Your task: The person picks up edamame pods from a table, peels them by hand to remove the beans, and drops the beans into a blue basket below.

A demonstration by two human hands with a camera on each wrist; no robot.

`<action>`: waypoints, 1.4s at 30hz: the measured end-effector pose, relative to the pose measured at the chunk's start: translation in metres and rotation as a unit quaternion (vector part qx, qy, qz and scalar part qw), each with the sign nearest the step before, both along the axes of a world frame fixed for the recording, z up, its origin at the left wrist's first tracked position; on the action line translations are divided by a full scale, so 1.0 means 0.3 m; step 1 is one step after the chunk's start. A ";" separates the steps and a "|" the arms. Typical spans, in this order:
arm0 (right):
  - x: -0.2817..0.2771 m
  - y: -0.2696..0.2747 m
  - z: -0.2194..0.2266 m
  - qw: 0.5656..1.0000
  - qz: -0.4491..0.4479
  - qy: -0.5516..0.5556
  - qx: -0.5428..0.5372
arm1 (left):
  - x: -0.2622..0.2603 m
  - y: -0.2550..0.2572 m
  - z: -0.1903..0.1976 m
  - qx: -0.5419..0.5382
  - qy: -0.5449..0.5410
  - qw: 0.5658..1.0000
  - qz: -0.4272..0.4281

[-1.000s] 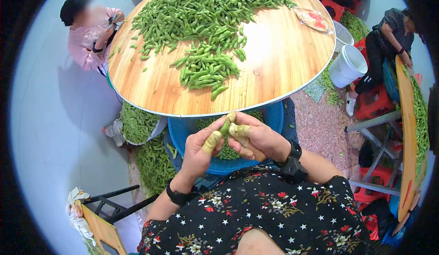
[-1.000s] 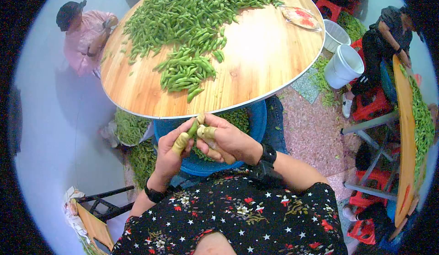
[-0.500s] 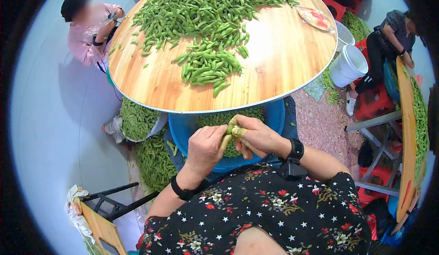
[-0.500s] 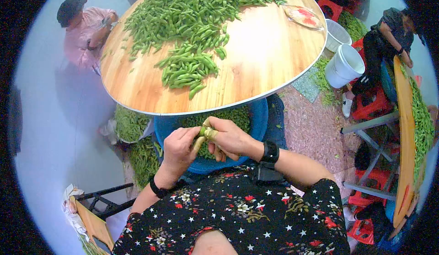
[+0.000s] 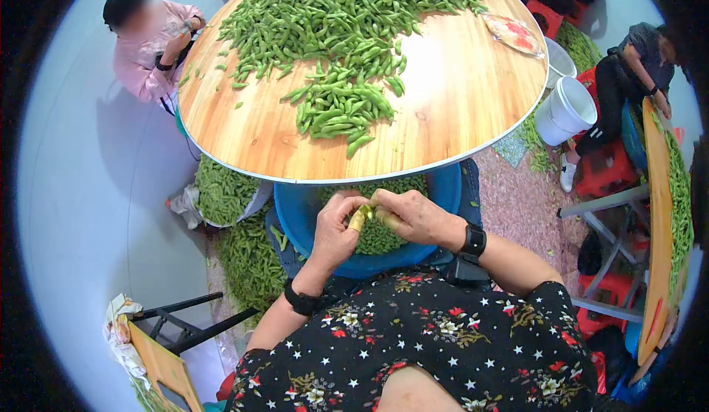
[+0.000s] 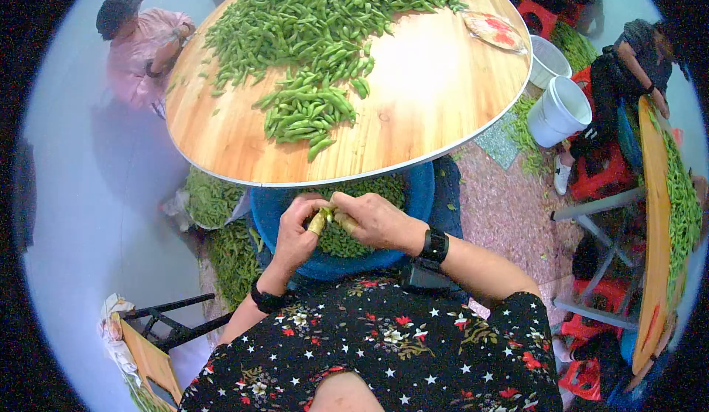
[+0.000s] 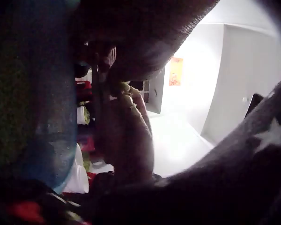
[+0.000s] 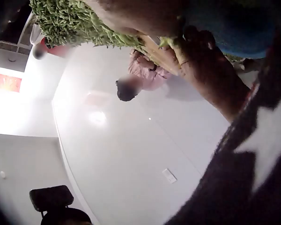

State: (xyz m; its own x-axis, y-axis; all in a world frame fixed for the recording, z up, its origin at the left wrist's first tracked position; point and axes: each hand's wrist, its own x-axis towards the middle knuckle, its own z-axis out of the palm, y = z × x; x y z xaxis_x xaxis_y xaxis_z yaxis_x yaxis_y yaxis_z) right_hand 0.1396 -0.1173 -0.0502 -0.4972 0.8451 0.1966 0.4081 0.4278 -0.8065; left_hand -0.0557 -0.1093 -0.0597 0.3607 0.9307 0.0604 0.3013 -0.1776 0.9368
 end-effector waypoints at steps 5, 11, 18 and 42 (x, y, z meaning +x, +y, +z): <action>-0.012 -0.021 -0.013 0.974 -0.087 0.159 -0.138 | -0.013 -0.012 0.010 -0.216 -0.175 0.961 0.009; -0.013 -0.025 0.017 0.855 -0.050 0.325 -0.401 | -0.010 -0.021 0.032 -0.067 -0.118 0.991 0.000; -0.003 -0.010 0.125 0.899 -0.060 0.228 -0.370 | -0.030 -0.013 0.124 0.300 0.184 0.934 -0.069; -0.047 -0.024 0.038 0.955 -0.094 0.232 -0.159 | -0.029 -0.023 0.067 -0.225 -0.081 0.970 -0.051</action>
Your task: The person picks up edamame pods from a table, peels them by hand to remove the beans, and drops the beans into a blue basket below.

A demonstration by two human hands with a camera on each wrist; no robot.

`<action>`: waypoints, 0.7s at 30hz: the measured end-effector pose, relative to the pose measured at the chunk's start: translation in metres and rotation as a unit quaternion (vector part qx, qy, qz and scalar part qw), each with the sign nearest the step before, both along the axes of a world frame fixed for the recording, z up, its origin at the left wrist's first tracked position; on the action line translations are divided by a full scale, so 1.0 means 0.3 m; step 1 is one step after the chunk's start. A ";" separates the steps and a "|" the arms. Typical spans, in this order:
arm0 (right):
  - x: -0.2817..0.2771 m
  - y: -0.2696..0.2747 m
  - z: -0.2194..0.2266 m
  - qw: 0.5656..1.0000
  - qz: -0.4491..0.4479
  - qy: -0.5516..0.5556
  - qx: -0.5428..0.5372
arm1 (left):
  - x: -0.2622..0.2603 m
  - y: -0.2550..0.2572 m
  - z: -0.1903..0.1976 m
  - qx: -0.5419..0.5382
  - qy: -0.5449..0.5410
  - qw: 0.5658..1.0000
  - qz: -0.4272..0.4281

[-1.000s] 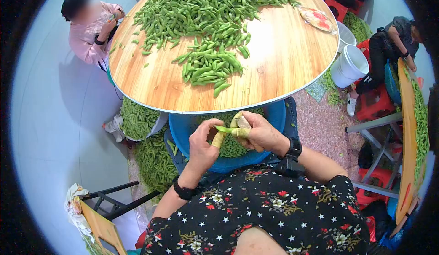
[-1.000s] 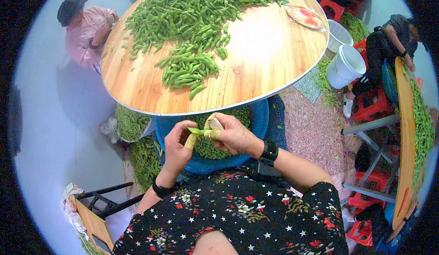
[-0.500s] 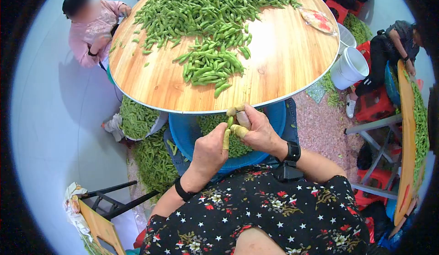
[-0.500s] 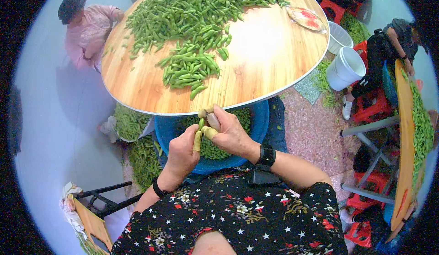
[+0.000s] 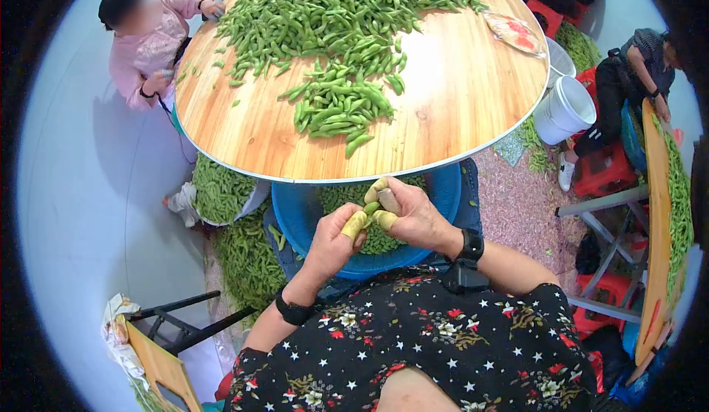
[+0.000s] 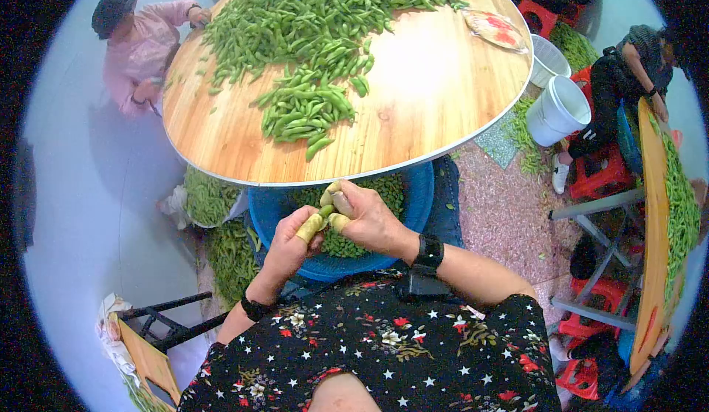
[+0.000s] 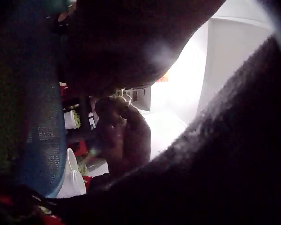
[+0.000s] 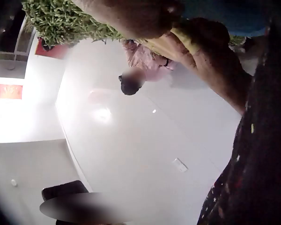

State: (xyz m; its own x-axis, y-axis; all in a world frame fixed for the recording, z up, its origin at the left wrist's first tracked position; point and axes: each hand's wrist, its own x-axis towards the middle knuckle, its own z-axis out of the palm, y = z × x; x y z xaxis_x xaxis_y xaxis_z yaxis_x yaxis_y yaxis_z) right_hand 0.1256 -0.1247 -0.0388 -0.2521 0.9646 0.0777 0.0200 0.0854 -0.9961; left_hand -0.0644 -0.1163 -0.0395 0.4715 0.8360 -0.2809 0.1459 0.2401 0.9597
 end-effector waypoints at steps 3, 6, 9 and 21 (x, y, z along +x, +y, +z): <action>0.020 -0.004 0.053 0.999 0.027 -0.013 -0.042 | 0.024 -0.015 0.030 0.234 0.121 0.965 -0.008; 0.032 0.010 0.050 0.997 0.023 -0.076 0.005 | 0.029 -0.021 0.019 0.359 0.162 0.919 -0.007; 0.027 0.016 0.025 0.973 -0.040 -0.153 0.167 | 0.027 -0.031 0.022 0.383 0.210 0.899 -0.005; 0.007 -0.030 0.037 0.983 -0.057 -0.107 0.138 | 0.033 -0.030 0.038 0.423 0.187 0.886 0.022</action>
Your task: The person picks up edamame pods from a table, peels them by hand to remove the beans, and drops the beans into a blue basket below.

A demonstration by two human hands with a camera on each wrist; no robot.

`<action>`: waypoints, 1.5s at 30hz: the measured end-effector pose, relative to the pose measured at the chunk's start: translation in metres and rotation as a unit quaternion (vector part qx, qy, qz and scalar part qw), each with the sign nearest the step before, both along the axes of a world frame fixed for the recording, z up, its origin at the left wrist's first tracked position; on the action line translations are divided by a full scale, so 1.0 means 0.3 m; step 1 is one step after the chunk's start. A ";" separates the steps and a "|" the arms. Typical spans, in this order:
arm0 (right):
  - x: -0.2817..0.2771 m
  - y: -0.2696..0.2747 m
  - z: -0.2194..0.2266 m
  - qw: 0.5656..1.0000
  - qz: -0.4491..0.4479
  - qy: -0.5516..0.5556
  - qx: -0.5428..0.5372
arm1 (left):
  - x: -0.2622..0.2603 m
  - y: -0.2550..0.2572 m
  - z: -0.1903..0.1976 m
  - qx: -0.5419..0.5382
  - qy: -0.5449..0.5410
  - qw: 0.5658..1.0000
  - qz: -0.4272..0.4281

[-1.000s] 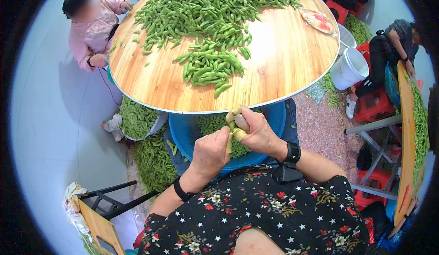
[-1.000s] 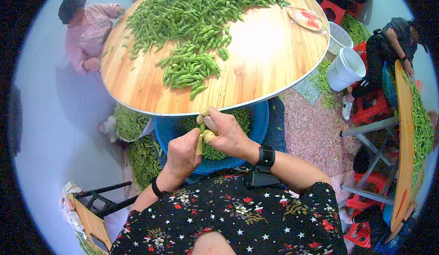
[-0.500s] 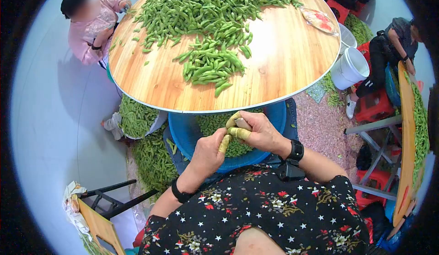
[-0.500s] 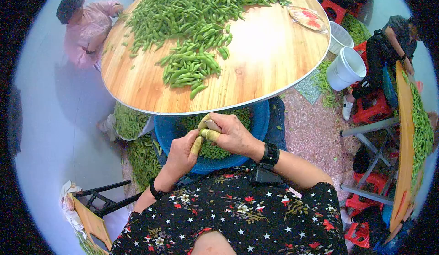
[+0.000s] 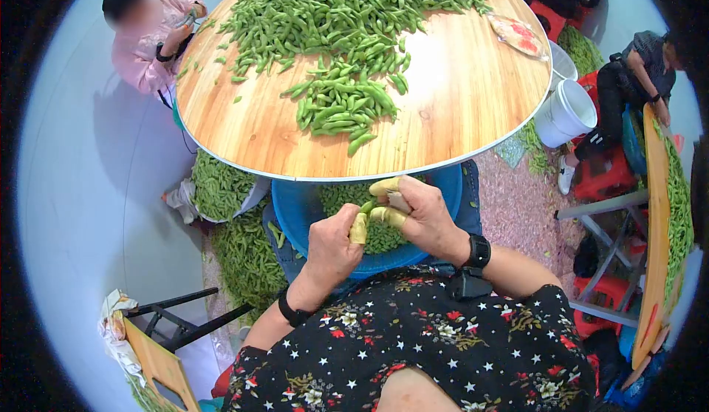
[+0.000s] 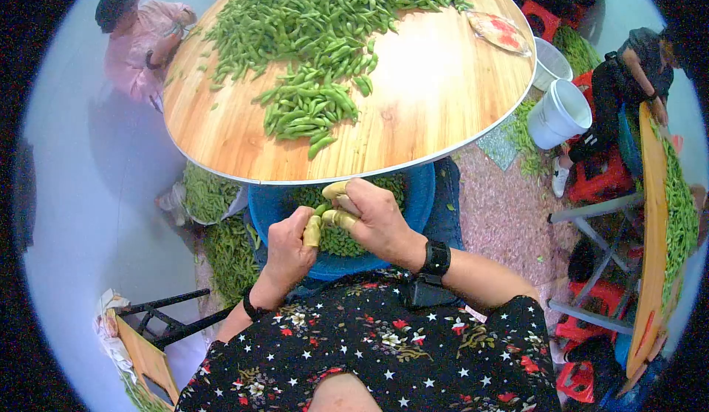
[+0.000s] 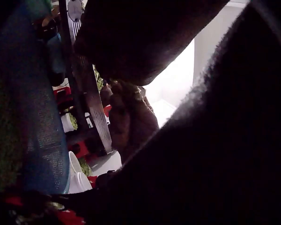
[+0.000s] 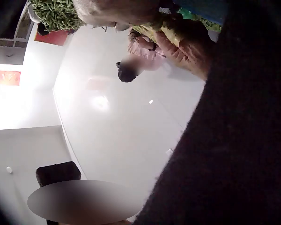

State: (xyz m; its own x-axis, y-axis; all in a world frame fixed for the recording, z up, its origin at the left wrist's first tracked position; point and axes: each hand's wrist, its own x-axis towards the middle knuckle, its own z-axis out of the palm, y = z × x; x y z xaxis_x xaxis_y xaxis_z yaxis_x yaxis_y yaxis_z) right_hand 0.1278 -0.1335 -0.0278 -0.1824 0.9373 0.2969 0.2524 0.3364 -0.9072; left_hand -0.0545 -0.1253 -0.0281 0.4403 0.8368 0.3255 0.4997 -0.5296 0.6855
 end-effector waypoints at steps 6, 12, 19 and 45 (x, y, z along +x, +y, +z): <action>0.015 0.009 -0.005 0.998 0.051 -0.019 -0.033 | -0.010 -0.013 -0.008 0.028 0.022 0.999 -0.012; 0.026 0.013 0.018 0.913 0.185 0.192 -0.308 | -0.043 -0.036 0.000 -0.027 0.027 0.996 -0.081; 0.099 0.018 0.040 0.874 0.225 0.199 -0.382 | -0.380 -0.093 -0.025 -0.142 0.243 0.960 0.014; 0.237 -0.062 0.052 0.885 0.153 0.242 -0.368 | -0.438 0.459 -0.801 0.250 0.310 0.916 -0.054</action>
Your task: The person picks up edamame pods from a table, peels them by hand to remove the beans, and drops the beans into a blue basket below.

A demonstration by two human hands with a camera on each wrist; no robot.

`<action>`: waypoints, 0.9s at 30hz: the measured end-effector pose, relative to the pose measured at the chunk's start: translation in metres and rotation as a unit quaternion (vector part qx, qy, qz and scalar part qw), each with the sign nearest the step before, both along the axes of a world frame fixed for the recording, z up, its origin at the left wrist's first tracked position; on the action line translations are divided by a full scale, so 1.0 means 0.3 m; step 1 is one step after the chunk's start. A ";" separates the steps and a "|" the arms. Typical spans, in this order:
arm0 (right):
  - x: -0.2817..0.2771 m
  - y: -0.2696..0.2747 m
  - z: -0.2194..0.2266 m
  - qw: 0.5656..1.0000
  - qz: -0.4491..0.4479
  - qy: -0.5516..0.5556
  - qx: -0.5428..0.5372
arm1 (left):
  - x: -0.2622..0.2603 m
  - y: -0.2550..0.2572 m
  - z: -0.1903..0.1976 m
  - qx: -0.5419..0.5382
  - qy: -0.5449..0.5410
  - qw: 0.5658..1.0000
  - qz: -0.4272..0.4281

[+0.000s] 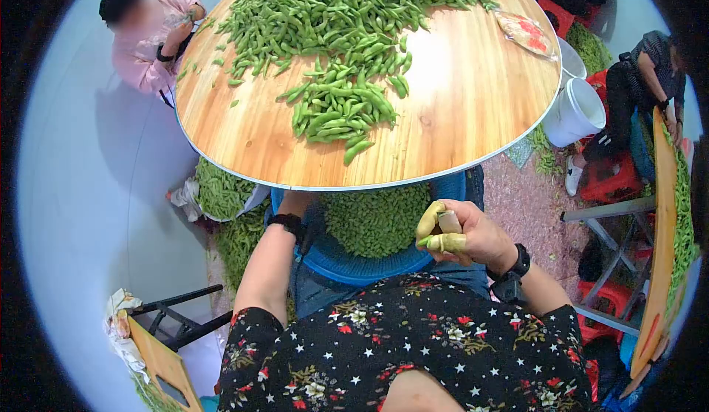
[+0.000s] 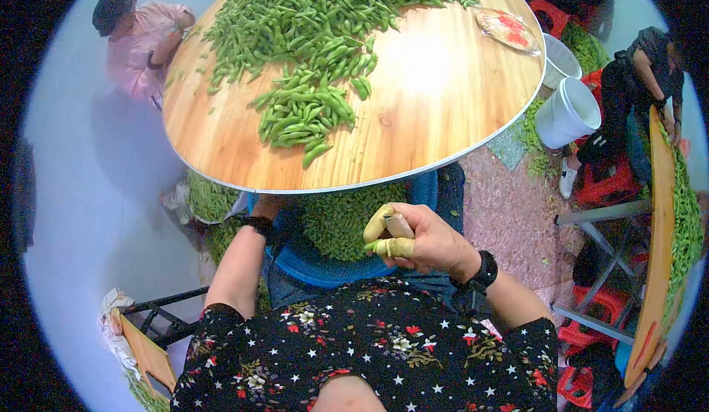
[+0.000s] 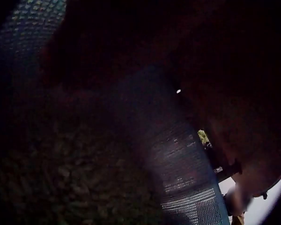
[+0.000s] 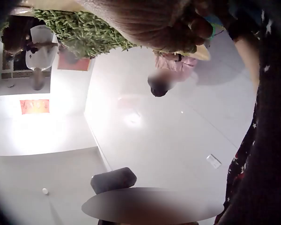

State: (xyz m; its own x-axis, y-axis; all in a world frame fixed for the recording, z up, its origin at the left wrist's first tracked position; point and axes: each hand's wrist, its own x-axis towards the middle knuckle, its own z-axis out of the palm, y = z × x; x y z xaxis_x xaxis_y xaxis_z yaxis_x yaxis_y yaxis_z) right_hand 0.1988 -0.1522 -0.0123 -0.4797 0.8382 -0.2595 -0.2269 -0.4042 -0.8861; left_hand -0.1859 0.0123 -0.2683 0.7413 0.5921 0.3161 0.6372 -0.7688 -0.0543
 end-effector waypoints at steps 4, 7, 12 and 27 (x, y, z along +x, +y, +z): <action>-0.038 0.007 0.012 0.999 -0.019 0.033 -0.003 | 0.079 -0.020 0.016 -0.059 -0.019 0.998 0.016; -0.040 0.007 0.030 0.999 -0.015 0.045 -0.010 | 0.163 -0.039 0.025 -0.107 -0.036 0.993 0.025; -0.033 0.007 0.037 1.000 -0.009 -0.002 0.008 | 0.196 -0.020 0.075 -0.184 -0.062 0.980 0.046; -0.035 -0.028 0.054 1.000 -0.031 -0.002 -0.001 | 0.254 -0.035 0.230 -0.394 -0.129 0.905 0.100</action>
State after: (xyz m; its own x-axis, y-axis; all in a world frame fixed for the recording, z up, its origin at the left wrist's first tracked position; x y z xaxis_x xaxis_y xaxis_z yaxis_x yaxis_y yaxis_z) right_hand 0.1882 -0.1606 0.0040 -0.4258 0.8660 -0.2621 -0.2490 -0.3906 -0.8862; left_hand -0.1098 0.0017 -0.1993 0.5560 0.8231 -0.1153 0.6819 -0.3725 0.6295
